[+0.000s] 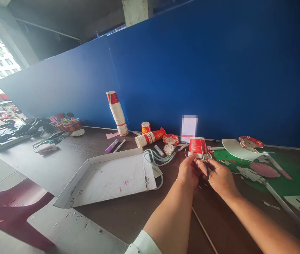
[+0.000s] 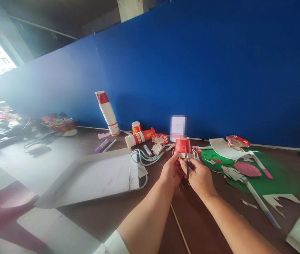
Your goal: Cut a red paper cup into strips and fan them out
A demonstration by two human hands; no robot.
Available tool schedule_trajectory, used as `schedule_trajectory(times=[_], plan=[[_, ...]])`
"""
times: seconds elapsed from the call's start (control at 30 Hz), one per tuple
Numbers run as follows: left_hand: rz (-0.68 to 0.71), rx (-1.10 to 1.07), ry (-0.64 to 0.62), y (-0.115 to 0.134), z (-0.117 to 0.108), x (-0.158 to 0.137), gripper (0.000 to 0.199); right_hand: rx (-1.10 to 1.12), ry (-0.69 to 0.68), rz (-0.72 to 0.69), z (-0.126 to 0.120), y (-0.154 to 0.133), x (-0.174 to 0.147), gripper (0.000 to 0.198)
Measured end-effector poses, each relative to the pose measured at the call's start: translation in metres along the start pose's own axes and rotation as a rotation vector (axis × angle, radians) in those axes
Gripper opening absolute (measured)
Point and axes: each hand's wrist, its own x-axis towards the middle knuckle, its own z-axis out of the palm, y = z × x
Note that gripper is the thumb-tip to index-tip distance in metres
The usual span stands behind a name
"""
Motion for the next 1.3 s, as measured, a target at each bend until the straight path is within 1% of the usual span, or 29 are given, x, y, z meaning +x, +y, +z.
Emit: schedule_trajectory(times=[0.1, 0.2, 0.33, 0.57, 0.67, 0.8, 0.93, 1.0, 1.1, 1.17, 1.23, 1.3], plan=[[0.006, -0.084, 0.002, 0.003, -0.004, 0.004, 0.017, 0.025, -0.022, 0.041, -0.001, -0.003, -0.001, 0.050], [-0.024, -0.106, 0.016, 0.005, -0.005, 0.007, 0.015, 0.021, -0.035, 0.063, -0.001, -0.008, -0.002, 0.052], [-0.028, -0.129, 0.023, 0.006, -0.004, 0.007, 0.015, 0.032, -0.028, 0.065, -0.001, -0.010, -0.002, 0.052], [-0.049, -0.040, 0.000, 0.005, -0.004, 0.005, 0.018, 0.071, -0.021, 0.109, -0.001, -0.007, -0.001, 0.047], [-0.034, -0.017, -0.012, 0.003, -0.003, 0.004, 0.020, 0.092, -0.022, 0.087, -0.002, -0.007, -0.001, 0.046], [-0.032, 0.047, -0.025, 0.003, -0.003, 0.004, 0.025, 0.086, -0.043, 0.050, -0.003, -0.002, 0.001, 0.045], [-0.042, 0.040, -0.094, 0.004, -0.002, 0.007, 0.024, 0.047, -0.057, 0.072, -0.002, 0.006, 0.004, 0.042], [-0.047, 0.034, -0.111, 0.004, -0.002, 0.008, 0.024, 0.021, -0.058, 0.061, -0.003, 0.009, 0.005, 0.040], [-0.064, 0.051, -0.081, 0.004, -0.002, 0.010, 0.026, -0.037, -0.053, 0.027, -0.004, 0.015, 0.005, 0.035], [-0.084, 0.043, -0.087, 0.004, -0.002, 0.011, 0.026, -0.076, -0.040, 0.023, -0.006, 0.018, 0.006, 0.034], [-0.083, -0.002, -0.097, 0.003, -0.002, 0.013, 0.023, -0.098, -0.036, 0.039, -0.007, 0.023, 0.006, 0.034], [-0.076, -0.053, -0.073, 0.002, -0.002, 0.014, 0.020, -0.099, -0.041, 0.073, -0.008, 0.027, 0.006, 0.034]])
